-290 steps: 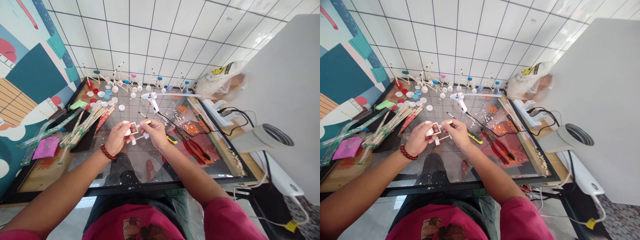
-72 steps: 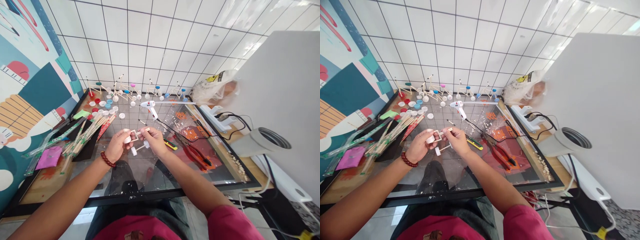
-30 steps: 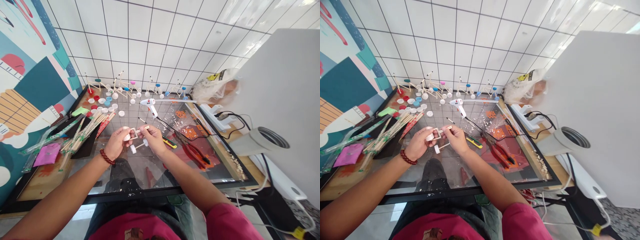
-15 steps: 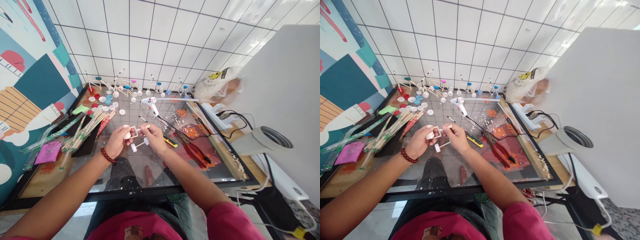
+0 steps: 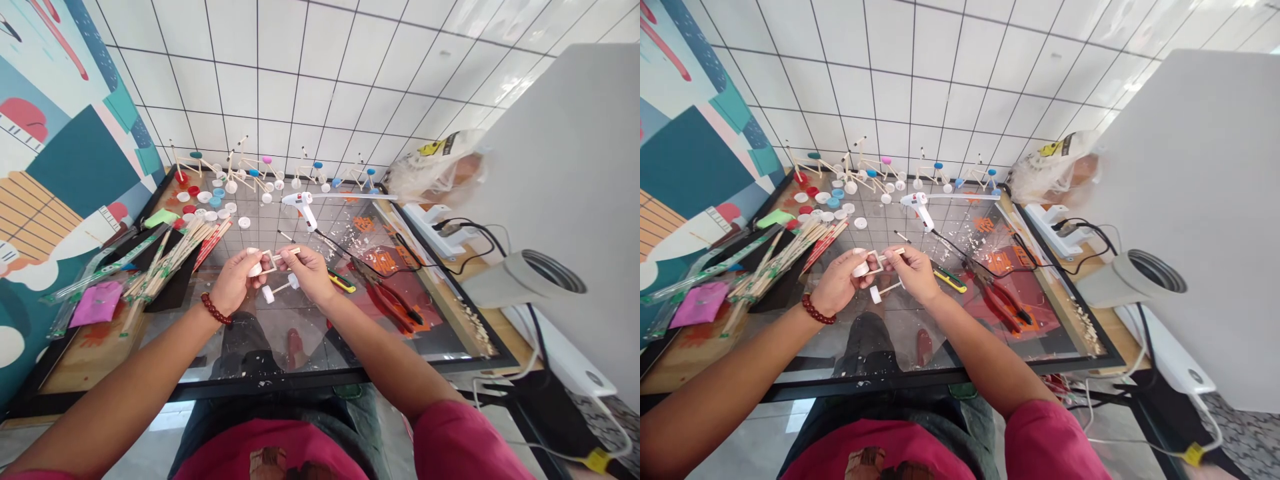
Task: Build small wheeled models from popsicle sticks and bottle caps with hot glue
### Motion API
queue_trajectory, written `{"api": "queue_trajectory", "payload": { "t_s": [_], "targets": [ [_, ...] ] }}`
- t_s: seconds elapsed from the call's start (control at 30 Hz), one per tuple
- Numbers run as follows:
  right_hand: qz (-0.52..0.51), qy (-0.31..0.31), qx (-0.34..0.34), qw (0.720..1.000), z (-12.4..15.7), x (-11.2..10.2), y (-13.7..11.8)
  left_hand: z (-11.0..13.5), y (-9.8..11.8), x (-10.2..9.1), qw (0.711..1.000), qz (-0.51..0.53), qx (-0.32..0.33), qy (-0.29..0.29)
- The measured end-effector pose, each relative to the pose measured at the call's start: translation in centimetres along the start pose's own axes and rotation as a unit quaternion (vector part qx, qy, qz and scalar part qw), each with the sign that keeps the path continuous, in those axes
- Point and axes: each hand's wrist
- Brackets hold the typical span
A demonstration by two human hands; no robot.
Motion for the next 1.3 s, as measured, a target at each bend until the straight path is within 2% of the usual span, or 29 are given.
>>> {"api": "queue_trajectory", "payload": {
  "t_s": [0.5, 0.83, 1.3],
  "targets": [
    [-0.015, 0.001, 0.016, 1.000, 0.05, 0.10, 0.30, -0.08, -0.36, -0.45, 1.000, 0.002, -0.001, -0.007],
    [-0.007, 0.004, 0.019, 1.000, 0.06, 0.00, -0.10, 0.08, 0.00, -0.04, 1.000, -0.002, -0.010, -0.008],
    [-0.052, 0.005, 0.023, 0.998, 0.00, -0.32, -0.03, 0.10, 0.28, 0.08, 1.000, 0.005, -0.012, 0.000]
  ]
}}
Point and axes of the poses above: each hand's wrist, its own z-axis away from the middle knuckle, its own x-axis out of the palm, y = z × x, and after that the axes turned 4 degrees about z, right-handed
